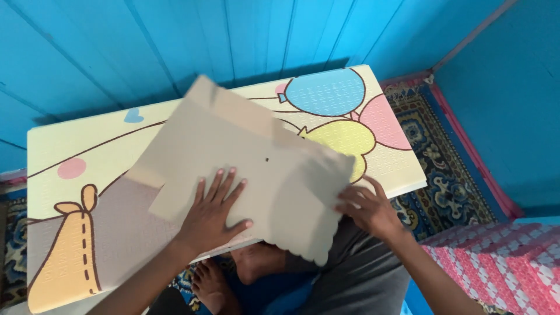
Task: The person is assembling a cardboard box by applying adhesive strips to a flat cutout and then folding it into shape.
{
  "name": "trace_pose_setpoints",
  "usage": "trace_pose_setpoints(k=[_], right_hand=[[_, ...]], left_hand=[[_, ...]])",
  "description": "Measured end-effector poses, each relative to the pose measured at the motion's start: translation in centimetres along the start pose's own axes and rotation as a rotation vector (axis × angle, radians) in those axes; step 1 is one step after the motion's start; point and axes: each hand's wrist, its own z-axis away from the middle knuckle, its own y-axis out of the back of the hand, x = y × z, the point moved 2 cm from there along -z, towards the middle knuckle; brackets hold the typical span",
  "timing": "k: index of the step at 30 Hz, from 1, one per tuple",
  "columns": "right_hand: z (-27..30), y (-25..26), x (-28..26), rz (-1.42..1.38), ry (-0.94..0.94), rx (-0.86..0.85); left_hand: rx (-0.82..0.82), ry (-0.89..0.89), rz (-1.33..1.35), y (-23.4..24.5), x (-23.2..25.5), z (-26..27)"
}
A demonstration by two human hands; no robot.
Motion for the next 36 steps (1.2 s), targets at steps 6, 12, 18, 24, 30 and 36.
trace_pose_setpoints(k=[6, 12, 18, 24, 30, 36], right_hand=[[-6.2, -3.3, 2.1, 0.077, -0.132, -0.020], [-11.4, -6.7, 0.5, -0.243, -0.367, 0.050], [-14.2, -6.3, -2.3, -0.350, -0.615, 0.038], [-14.2, -5.2, -2.8, -0.555, -0.741, 0.176], [-14.1, -6.5, -3.7, -0.829, -0.999, 0.280], [-15.2, -7.6, -5.0, -1.065, -1.094, 0.340]], left_hand=[[0.166, 0.250, -0.011, -1.1, 0.1, 2.4], [-0.080, 0.557, 0.026, -2.2, -1.9, 4.5], [-0.210, 0.666, 0.003, -2.2, -1.8, 5.8], [0.052, 0.487, -0.071, 3.0, -0.4, 2.3], [0.060, 0.067, -0.147, 4.7, 0.5, -4.9], [-0.161, -0.078, -0.207, 4.1, -0.4, -9.0]])
